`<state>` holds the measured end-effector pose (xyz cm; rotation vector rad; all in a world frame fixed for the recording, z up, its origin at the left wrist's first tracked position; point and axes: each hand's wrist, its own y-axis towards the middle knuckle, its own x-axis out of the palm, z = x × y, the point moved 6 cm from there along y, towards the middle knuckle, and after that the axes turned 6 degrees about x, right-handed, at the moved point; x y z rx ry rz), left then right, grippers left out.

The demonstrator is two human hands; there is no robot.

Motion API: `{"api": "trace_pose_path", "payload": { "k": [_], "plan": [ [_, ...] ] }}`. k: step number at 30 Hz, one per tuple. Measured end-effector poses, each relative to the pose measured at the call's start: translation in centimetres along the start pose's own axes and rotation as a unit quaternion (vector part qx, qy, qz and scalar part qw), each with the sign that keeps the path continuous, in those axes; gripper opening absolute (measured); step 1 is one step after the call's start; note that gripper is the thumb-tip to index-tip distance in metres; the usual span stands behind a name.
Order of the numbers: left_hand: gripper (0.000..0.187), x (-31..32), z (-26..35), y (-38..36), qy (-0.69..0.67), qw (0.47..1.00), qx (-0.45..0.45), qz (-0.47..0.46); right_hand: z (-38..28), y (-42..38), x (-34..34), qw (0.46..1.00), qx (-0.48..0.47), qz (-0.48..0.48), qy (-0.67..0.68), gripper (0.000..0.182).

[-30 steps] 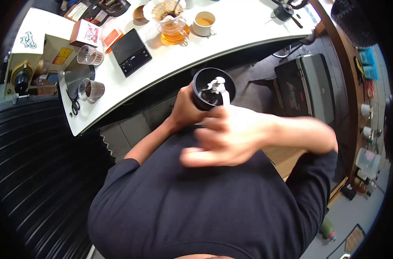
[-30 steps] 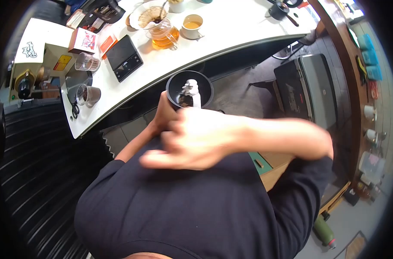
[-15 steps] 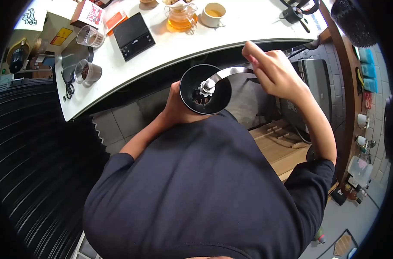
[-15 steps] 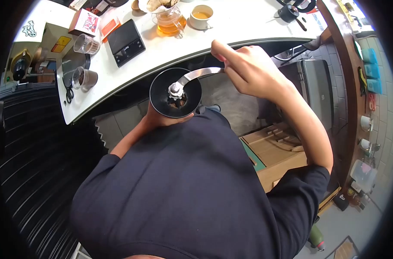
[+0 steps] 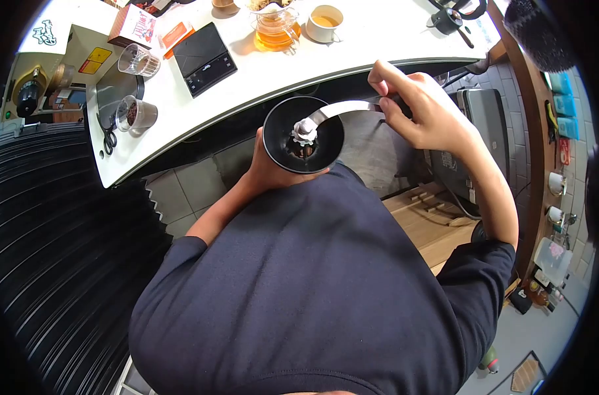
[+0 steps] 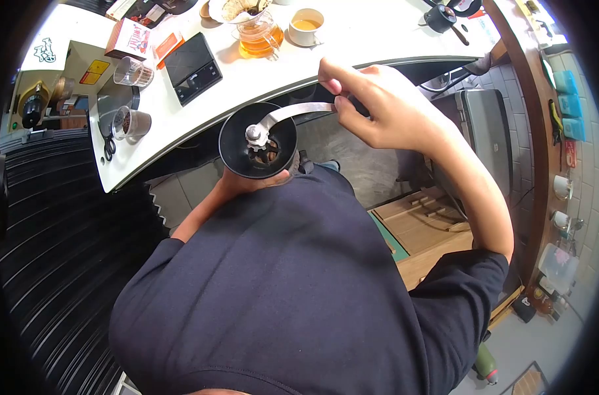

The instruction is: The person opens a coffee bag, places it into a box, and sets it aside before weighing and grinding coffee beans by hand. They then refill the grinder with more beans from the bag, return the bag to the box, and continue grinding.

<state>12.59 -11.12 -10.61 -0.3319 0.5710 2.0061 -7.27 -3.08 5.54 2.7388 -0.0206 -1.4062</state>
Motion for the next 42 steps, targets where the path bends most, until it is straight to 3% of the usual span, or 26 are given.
{"api": "trace_pose_path", "payload": {
  "k": [3,5,7,8,9,10,11,12,13,14,15,16,18,19,20,21,23,27,28,29,31,33,35,37,39,42],
  "plan": [
    [0.067,-0.2,-0.9,-0.4,0.017,1.0,-0.007,0.022,0.3,-0.1,0.8,1.0,0.007,0.003,0.008,0.025],
    [0.063,-0.5,-0.6,0.0,0.009,0.999,-0.017,0.026,-0.8,-0.4,1.1,0.998,-0.012,-0.002,-0.061,0.029],
    [0.051,-1.3,1.4,2.2,-0.217,0.969,-0.073,0.093,-3.6,0.1,1.5,0.989,-0.096,-0.012,-0.108,0.035],
    [0.041,-0.8,1.3,3.1,-0.244,0.965,-0.061,0.072,-5.2,0.8,2.4,0.984,-0.159,-0.017,-0.074,0.034],
    [0.048,1.4,-1.0,2.6,-0.408,0.883,-0.194,0.13,-7.0,1.5,3.7,0.977,-0.211,-0.029,-0.032,0.043],
    [0.048,2.3,-1.9,2.0,-0.408,0.884,-0.192,0.122,-8.6,2.0,5.1,0.958,-0.285,-0.029,-0.002,0.04],
    [0.056,3.2,-2.5,1.5,-0.339,0.924,-0.165,0.064,-10.8,3.2,6.4,0.942,-0.334,-0.046,0.002,0.03],
    [0.063,4.1,-3.1,0.9,-0.267,0.954,-0.135,0.007,-12.5,4.9,6.9,0.938,-0.332,-0.076,-0.065,0.023],
    [0.071,4.9,-3.4,0.2,-0.192,0.974,-0.106,-0.05,-12.7,7.5,7.4,0.936,-0.276,-0.178,-0.126,0.021],
    [0.078,5.4,-3.3,-0.1,-0.114,0.985,-0.075,-0.107,-11.2,9.6,7.1,0.953,-0.286,-0.073,-0.066,0.029],
    [0.089,3.5,1.8,3.0,-0.153,0.979,-0.014,-0.133,-9.2,11.1,6.4,0.967,-0.24,-0.067,-0.051,0.042],
    [0.09,3.6,0.4,2.0,-0.084,0.986,0.009,-0.142,-6.1,12.8,6.0,0.979,-0.176,-0.062,-0.088,0.052],
    [0.081,2.7,-1.0,0.8,-0.029,0.994,0.008,-0.104,1.6,12.6,5.1,0.979,-0.173,0.038,-0.098,0.052],
    [0.073,1.9,-1.1,1.7,-0.121,0.991,0.025,-0.05,3.4,10.4,3.8,0.996,-0.058,-0.015,-0.061,0.05],
    [0.072,1.0,-1.3,1.6,-0.113,0.993,-0.022,-0.025,4.9,7.1,3.6,0.979,-0.155,0.129,0.018,0.049],
    [0.07,0.2,-1.5,1.4,-0.104,0.992,-0.07,0.001,4.4,5.1,2.9,1.0,-0.008,-0.019,0.023,0.037],
    [0.064,-0.3,-1.4,1.9,-0.138,0.987,-0.078,0.026,1.7,1.9,1.9,0.996,-0.069,0.006,-0.057,0.019],
    [0.041,-0.2,-0.2,4.2,-0.297,0.943,-0.144,0.035,-2.9,1.6,2.6,0.989,-0.14,-0.032,-0.015,0.026],
    [0.031,0.7,-0.3,4.7,-0.346,0.92,-0.172,0.06,-5.2,1.4,3.7,0.974,-0.22,-0.046,0.012,0.023],
    [0.034,0.7,-0.3,5.3,-0.243,0.965,-0.039,-0.087,-7.9,1.2,4.9,0.952,-0.299,-0.06,0.039,0.02],
    [0.042,1.3,0.1,4.8,-0.199,0.97,-0.034,-0.133,-12.1,3.0,6.0,0.92,-0.383,-0.061,-0.053,0.019],
    [0.06,2.6,1.2,2.9,-0.118,0.967,-0.035,-0.223,-12.3,8.1,6.0,0.933,-0.329,-0.085,-0.121,0.022],
    [0.069,3.6,0.0,3.0,-0.076,0.959,-0.015,-0.271,-7.7,12.4,5.3,0.955,-0.263,0.021,-0.135,0.022],
    [0.07,2.5,-1.7,2.8,-0.104,0.975,0.13,-0.145,-1.8,13.4,3.3,0.976,-0.168,0.026,-0.136,0.026],
    [0.07,2.2,-1.1,3.2,-0.104,0.978,0.139,-0.118,2.5,10.4,2.1,0.992,-0.065,0.021,-0.111,0.048],
    [0.066,0.5,3.4,5.8,-0.062,0.979,0.186,-0.06,4.4,4.5,0.6,0.996,-0.036,0.059,-0.06,0.037]
  ]
}}
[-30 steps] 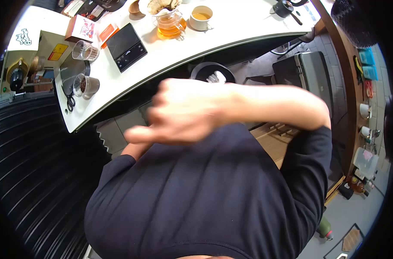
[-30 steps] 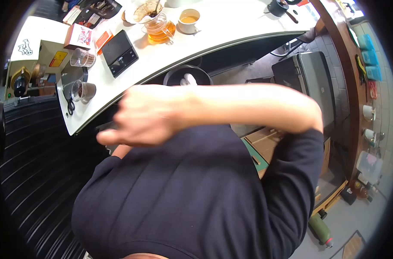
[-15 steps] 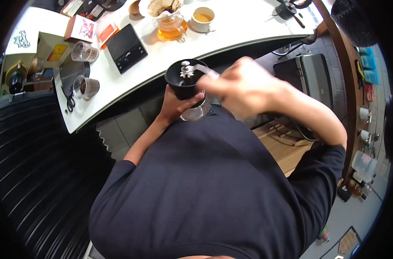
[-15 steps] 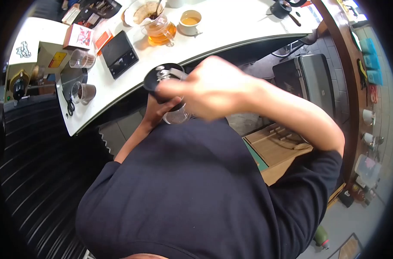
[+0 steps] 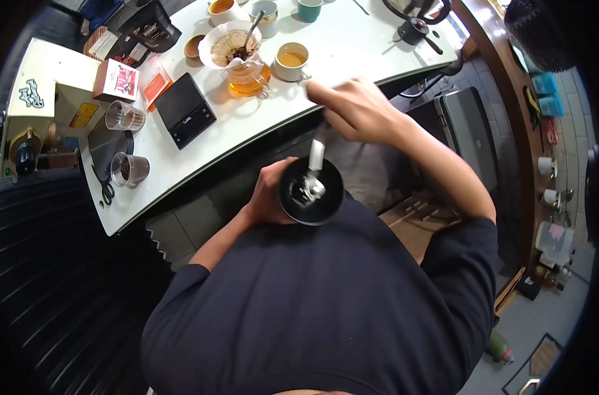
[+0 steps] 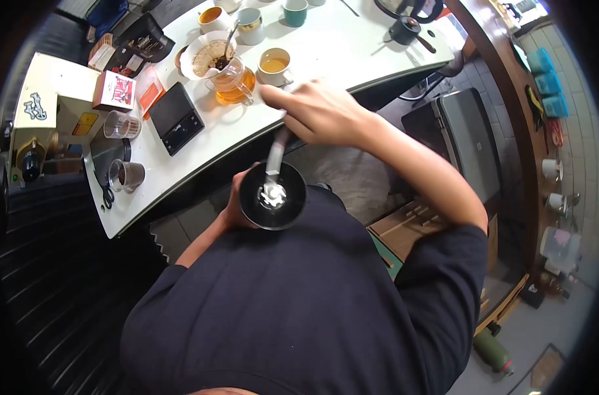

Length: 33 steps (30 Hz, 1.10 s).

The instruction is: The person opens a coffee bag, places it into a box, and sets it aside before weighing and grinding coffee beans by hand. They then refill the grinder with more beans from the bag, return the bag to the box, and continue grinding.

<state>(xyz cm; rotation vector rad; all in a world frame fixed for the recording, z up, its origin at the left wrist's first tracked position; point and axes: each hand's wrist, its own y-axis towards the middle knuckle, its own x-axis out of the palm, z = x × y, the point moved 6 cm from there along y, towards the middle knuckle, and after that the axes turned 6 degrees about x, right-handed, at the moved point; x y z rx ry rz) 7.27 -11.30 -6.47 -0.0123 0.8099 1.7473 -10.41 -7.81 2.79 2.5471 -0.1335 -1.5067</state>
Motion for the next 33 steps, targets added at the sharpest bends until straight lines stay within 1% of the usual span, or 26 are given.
{"api": "trace_pose_path", "payload": {
  "k": [1,2,3,5,7,9,10,11,13,14,15,16,17,18,19,20,21,23,24,26,27,29,30,31,32,33],
  "plan": [
    [0.065,-0.1,0.4,0.9,0.008,0.999,0.041,-0.007,-0.2,-0.9,-0.7,1.0,0.009,-0.005,-0.018,0.032],
    [0.067,0.0,0.6,1.2,-0.005,0.998,0.054,-0.014,0.0,-1.2,-0.7,1.0,0.011,-0.008,-0.009,0.026],
    [0.067,0.3,0.7,1.1,-0.008,0.998,0.056,-0.015,0.4,-1.2,-0.5,1.0,0.014,-0.009,-0.011,0.026],
    [0.065,0.7,0.6,1.3,0.016,1.0,0.022,-0.007,2.4,-0.8,0.7,0.998,0.05,-0.027,0.002,0.026],
    [0.066,0.6,1.0,2.2,0.013,0.999,0.034,-0.005,3.3,-1.5,1.0,0.998,0.05,-0.01,0.041,0.022],
    [0.069,1.4,0.1,2.2,-0.044,0.998,-0.027,-0.028,3.7,-3.4,0.9,0.998,0.044,0.004,0.045,0.021],
    [0.076,0.7,0.6,1.7,0.038,0.999,0.013,0.0,3.2,-4.8,0.2,0.997,0.063,-0.012,0.049,0.019],
    [0.07,0.6,-0.5,1.1,-0.016,0.996,-0.088,0.002,3.2,-6.8,0.7,0.991,0.097,-0.035,0.079,0.017],
    [0.055,0.3,-0.9,1.8,-0.036,0.99,-0.126,0.058,0.2,-10.1,0.9,0.989,0.104,-0.011,0.1,0.013],
    [0.055,0.3,-1.3,2.4,-0.029,0.99,-0.125,0.066,-2.7,-10.9,0.9,0.996,0.036,0.013,0.081,0.017],
    [0.063,1.0,-2.0,2.6,-0.009,0.986,-0.163,0.034,-5.5,-11.0,1.1,0.997,-0.038,0.05,0.055,0.022],
    [0.071,1.8,-2.5,2.7,0.01,0.98,-0.2,-0.005,-8.0,-10.2,0.7,0.991,-0.118,0.061,0.016,0.023],
    [0.067,2.6,-3.0,3.0,-0.029,0.977,-0.211,-0.017,-9.6,-8.9,0.1,0.985,-0.157,0.057,-0.036,0.019],
    [0.058,2.0,-1.8,4.2,-0.051,0.974,-0.22,-0.007,-10.1,-7.2,-0.4,0.978,-0.178,0.064,-0.085,0.016],
    [0.05,1.5,-0.5,5.4,-0.073,0.971,-0.226,0.001,-9.9,-5.5,-0.3,0.977,-0.195,0.044,-0.069,0.019],
    [0.05,1.9,-0.1,5.8,-0.07,0.973,-0.217,-0.011,-9.8,-3.5,-0.3,0.976,-0.215,-0.04,-0.003,0.021],
    [0.05,2.6,0.2,6.1,-0.071,0.974,-0.208,-0.057,-9.8,-2.3,-0.3,0.973,-0.223,-0.05,0.036,0.019],
    [0.051,4.0,0.0,6.5,-0.07,0.969,-0.189,-0.144,-10.7,-1.0,-0.7,0.967,-0.236,-0.092,-0.012,0.015],
    [0.052,4.9,0.0,5.9,-0.072,0.962,-0.187,-0.185,-11.2,-0.8,-0.8,0.969,-0.232,-0.088,-0.011,0.015],
    [0.053,7.0,-0.2,4.6,-0.081,0.945,-0.184,-0.258,-12.3,-1.3,-0.7,0.956,-0.279,-0.086,-0.029,0.014],
    [0.053,8.0,-0.3,3.9,-0.085,0.935,-0.181,-0.292,-12.3,-1.0,-0.6,0.956,-0.277,-0.086,-0.029,0.014],
    [0.055,10.0,-0.6,2.6,-0.089,0.914,-0.175,-0.355,-11.4,0.0,0.0,0.964,-0.231,-0.118,-0.062,0.014],
    [0.055,10.7,-0.6,1.7,-0.09,0.901,-0.173,-0.388,-10.2,1.1,-0.4,0.969,-0.213,-0.094,-0.079,0.022],
    [0.057,9.8,-0.7,3.1,-0.012,0.953,-0.088,-0.291,-8.1,1.9,-0.8,0.982,-0.162,-0.076,-0.06,0.039],
    [0.056,11.2,-4.3,0.2,-0.169,0.953,-0.182,-0.172,-5.5,2.3,-1.5,0.98,-0.105,-0.14,-0.094,0.053],
    [0.054,12.5,-7.6,-3.0,-0.319,0.907,-0.271,-0.05,-1.3,2.2,-1.4,0.993,-0.098,-0.053,-0.047,0.054]
  ]
}}
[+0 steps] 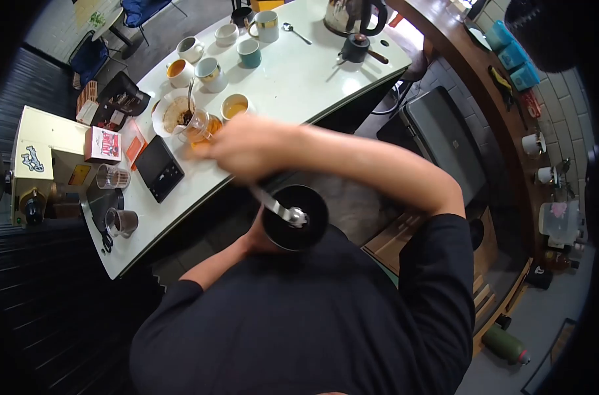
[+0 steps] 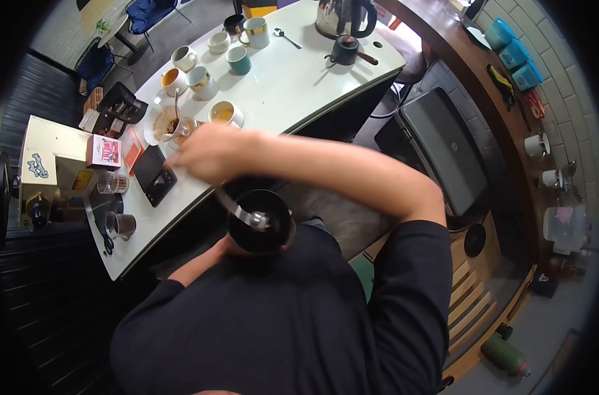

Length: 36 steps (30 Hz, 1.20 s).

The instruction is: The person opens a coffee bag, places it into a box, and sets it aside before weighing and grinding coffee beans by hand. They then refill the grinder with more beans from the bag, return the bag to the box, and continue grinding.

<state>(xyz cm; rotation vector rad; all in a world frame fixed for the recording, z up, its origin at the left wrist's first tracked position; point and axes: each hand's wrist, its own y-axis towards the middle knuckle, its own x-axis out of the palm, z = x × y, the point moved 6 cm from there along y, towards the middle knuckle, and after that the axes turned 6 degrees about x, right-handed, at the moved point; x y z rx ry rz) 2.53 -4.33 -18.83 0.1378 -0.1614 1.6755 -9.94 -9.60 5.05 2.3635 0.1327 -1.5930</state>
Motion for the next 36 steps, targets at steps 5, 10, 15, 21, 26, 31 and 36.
{"api": "trace_pose_path", "payload": {
  "k": [5,10,15,21,26,31,36],
  "plan": [
    [0.048,1.0,9.5,1.4,0.129,0.981,0.054,0.132,5.6,-13.6,0.4,0.983,0.177,-0.052,0.005,0.026],
    [0.029,5.2,11.5,4.8,0.268,0.955,0.084,0.091,-9.8,-16.2,-0.4,0.99,-0.136,-0.033,0.017,0.03],
    [0.032,8.0,10.3,6.3,0.192,0.972,0.133,0.027,-7.7,-7.7,-1.3,0.983,-0.14,-0.122,0.012,0.03],
    [0.056,8.1,10.0,4.1,0.093,0.986,0.077,0.112,9.1,-13.5,-0.5,0.998,0.052,0.031,-0.005,0.025],
    [0.041,3.8,11.0,3.9,0.208,0.936,0.119,0.258,1.8,-18.1,-2.2,0.998,0.028,-0.023,0.05,0.031],
    [0.056,2.5,5.1,4.4,-0.029,0.946,-0.069,0.315,-7.4,-12.0,0.2,0.963,-0.259,-0.069,0.025,0.039],
    [0.059,2.2,7.9,5.0,0.146,0.96,0.007,0.239,-6.5,-2.2,0.2,0.965,-0.235,-0.111,-0.028,0.055]
  ]
}}
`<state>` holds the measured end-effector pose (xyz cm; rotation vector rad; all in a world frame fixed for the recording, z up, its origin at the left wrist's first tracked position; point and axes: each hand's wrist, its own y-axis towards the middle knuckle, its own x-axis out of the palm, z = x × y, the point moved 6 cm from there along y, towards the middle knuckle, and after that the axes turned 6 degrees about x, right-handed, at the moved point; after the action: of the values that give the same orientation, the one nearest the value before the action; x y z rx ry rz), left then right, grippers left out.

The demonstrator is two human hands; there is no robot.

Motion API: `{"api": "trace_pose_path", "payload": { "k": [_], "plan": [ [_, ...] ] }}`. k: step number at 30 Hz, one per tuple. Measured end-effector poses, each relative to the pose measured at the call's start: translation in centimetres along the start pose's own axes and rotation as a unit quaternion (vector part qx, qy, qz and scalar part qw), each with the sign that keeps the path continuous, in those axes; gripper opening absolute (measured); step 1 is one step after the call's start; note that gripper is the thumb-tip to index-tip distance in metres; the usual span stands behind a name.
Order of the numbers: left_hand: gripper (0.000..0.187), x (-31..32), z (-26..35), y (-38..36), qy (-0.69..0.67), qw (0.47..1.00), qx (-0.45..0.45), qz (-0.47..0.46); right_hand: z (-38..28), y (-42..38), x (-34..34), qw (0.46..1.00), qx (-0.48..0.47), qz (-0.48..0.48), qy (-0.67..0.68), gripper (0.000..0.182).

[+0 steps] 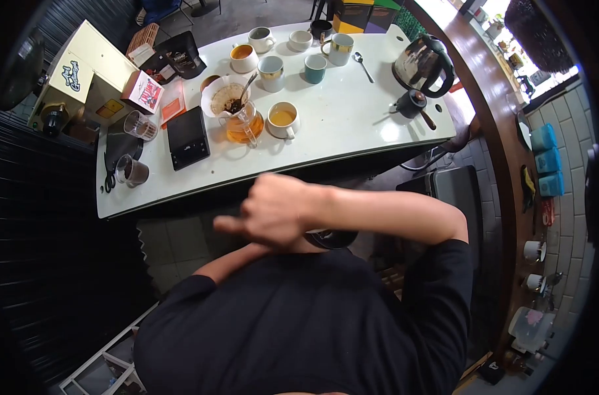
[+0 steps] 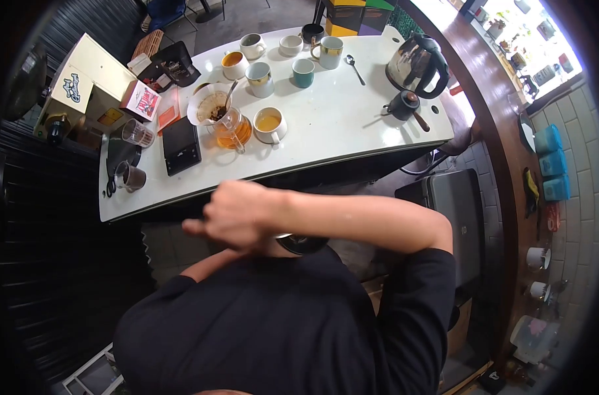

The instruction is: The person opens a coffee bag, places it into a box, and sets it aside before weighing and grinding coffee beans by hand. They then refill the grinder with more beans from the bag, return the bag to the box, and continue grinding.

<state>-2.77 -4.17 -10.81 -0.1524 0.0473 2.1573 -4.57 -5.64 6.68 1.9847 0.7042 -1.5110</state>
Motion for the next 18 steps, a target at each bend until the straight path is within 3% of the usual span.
{"api": "trace_pose_path", "payload": {
  "k": [4,5,6,9,10,11,12,14,15,16,17,18],
  "plan": [
    [0.062,-0.4,1.8,0.7,0.136,0.98,0.128,-0.062,5.3,0.7,0.0,0.994,0.084,0.053,0.051,0.035],
    [0.064,-0.9,1.1,1.2,0.054,0.976,0.157,-0.143,7.3,0.4,-0.6,0.99,0.125,0.047,0.04,0.036],
    [0.05,-1.7,5.8,2.2,0.052,0.964,0.213,-0.153,8.9,0.1,-0.9,0.985,0.164,0.04,0.033,0.036],
    [0.054,-3.0,4.9,2.4,0.05,0.963,0.186,-0.19,12.0,-1.3,-0.2,0.975,0.212,0.063,0.023,0.038],
    [0.053,-4.5,5.4,2.1,-0.001,0.978,0.161,-0.133,14.2,-2.6,0.6,0.961,0.273,0.027,0.03,0.035],
    [0.053,-5.8,5.3,1.7,-0.051,0.987,0.132,-0.072,15.3,-4.4,1.1,0.955,0.287,0.057,0.045,0.031],
    [0.053,-6.0,5.1,1.5,-0.05,0.988,0.13,-0.072,15.4,-6.1,1.8,0.953,0.292,0.064,0.049,0.029],
    [0.056,-8.0,5.5,1.4,0.037,0.978,0.191,0.076,14.0,-8.9,2.7,0.945,0.315,0.058,0.062,0.025],
    [0.058,-8.6,4.0,1.6,0.041,0.987,0.141,0.067,12.4,-10.0,3.0,0.941,0.324,0.065,0.078,0.024],
    [0.055,-9.2,2.2,1.9,0.086,0.985,0.122,0.083,10.1,-10.6,3.3,0.942,0.296,0.081,0.134,0.023],
    [0.053,-9.3,2.2,2.2,0.083,0.987,0.114,0.079,6.8,-9.7,3.1,0.958,0.268,0.035,0.095,0.021],
    [0.052,-9.4,2.3,2.9,0.081,0.988,0.109,0.075,4.3,-9.0,2.6,0.978,0.192,0.078,0.017,0.021]
  ]
}}
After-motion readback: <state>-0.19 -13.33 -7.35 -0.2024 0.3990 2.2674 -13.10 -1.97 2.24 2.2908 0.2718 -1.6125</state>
